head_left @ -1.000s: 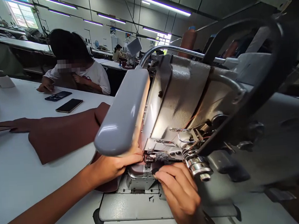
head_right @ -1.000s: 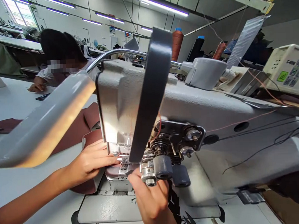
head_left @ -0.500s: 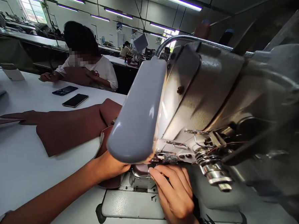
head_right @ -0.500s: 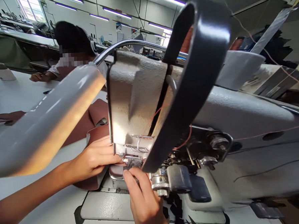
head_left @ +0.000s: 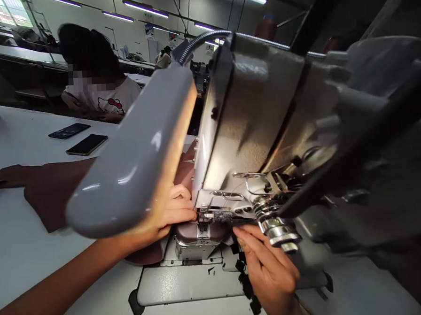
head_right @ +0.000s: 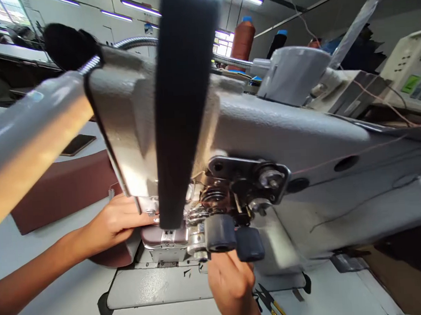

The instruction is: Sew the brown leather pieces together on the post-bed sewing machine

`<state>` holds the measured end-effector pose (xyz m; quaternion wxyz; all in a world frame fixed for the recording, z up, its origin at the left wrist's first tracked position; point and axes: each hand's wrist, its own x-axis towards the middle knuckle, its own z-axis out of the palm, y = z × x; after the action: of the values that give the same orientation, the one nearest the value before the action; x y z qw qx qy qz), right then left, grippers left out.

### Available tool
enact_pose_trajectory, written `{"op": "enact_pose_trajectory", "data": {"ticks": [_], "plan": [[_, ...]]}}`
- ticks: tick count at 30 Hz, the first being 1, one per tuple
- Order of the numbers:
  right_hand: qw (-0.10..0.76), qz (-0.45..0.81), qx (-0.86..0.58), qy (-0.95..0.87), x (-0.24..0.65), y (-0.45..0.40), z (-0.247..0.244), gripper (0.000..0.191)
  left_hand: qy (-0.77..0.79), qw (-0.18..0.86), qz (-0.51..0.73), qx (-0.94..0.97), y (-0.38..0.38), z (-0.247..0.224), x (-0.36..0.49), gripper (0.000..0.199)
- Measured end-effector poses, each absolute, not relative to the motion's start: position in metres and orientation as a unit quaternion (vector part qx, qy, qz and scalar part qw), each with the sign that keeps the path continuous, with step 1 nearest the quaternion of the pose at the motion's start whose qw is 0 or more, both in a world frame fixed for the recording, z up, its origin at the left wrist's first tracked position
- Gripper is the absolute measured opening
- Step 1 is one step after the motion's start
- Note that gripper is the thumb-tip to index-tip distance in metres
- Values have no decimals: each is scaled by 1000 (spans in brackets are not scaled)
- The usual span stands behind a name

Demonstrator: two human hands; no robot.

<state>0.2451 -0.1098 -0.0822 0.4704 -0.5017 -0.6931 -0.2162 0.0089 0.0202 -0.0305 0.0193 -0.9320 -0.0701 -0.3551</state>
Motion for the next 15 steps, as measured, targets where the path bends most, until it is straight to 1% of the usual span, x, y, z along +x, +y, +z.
{"op": "enact_pose_trajectory", "data": {"ticks": [3,6,10,12,15], "plan": [[415,-219,-567,-677,273,-108,-101,13,-50,24,-370,-927,20,-21,15,30],[336,-137,-636,-681,293,-104,-118,18,-28,34,-377,-925,22,-17,19,30],[212,-7,-657,-724,302,-99,-135,20,-16,44,-380,-924,26,-18,19,33],[172,37,-657,-733,302,-95,-142,22,-19,46,-380,-924,26,-17,19,33],[134,82,-660,-735,304,-88,-152,21,-29,45,-378,-924,23,-16,19,31]]}}
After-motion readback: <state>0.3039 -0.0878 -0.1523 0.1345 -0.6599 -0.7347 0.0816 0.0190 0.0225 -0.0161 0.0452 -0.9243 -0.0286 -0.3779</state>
